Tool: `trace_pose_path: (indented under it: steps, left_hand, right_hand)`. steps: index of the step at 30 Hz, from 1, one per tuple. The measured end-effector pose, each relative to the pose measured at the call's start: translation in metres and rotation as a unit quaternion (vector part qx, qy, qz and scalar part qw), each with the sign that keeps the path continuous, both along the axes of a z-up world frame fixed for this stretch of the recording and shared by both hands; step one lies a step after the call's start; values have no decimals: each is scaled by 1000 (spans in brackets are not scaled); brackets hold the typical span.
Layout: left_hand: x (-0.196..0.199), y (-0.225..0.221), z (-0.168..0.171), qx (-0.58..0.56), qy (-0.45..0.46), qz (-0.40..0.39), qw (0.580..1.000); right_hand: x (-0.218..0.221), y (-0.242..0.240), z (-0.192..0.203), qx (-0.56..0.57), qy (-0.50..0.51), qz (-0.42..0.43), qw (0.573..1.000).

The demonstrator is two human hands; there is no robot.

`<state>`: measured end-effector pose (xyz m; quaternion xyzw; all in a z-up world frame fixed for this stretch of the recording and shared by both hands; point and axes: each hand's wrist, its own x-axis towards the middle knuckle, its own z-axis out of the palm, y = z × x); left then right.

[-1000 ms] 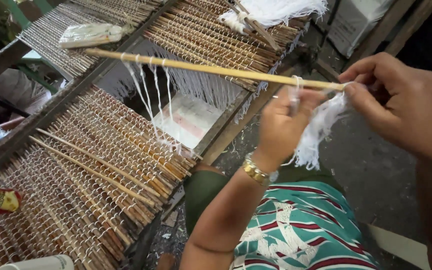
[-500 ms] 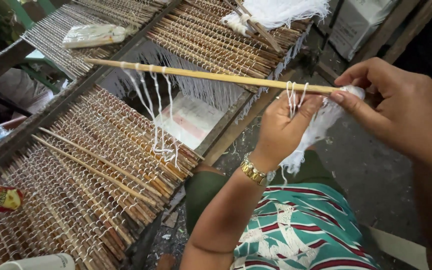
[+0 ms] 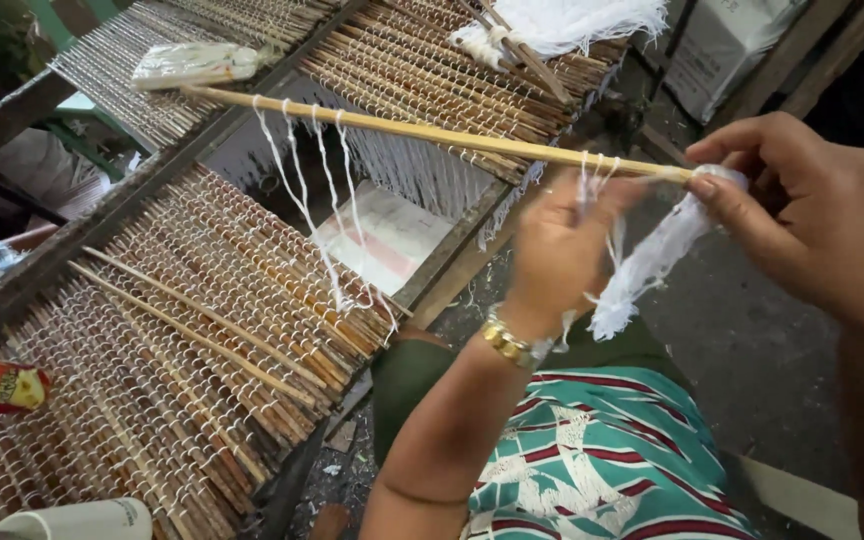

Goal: The person is manually weaving or looping white cotton wicks onto a wooden rod as part of a candle-making process.

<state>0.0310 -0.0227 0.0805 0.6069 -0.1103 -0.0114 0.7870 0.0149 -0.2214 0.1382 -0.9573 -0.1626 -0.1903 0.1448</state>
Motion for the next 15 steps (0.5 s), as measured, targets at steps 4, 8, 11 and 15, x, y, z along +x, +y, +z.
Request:
trace_pose_path:
  steps: [4, 8, 11, 15]
  left_hand:
    - [17, 14, -21, -8, -144, 7, 990]
    - [21, 27, -24, 38, -176, 29, 983]
    - [22, 28, -17, 18, -159, 71, 984]
    - [28, 9, -33, -332, -61, -127, 933]
  right_hand:
    - [-4, 1, 7, 38, 13, 21, 999]
    - [-2, 0, 6, 59, -10, 38, 998]
    - [0, -4, 4, 50, -12, 38, 998]
    - [0, 3, 6, 53, -2, 36, 998]
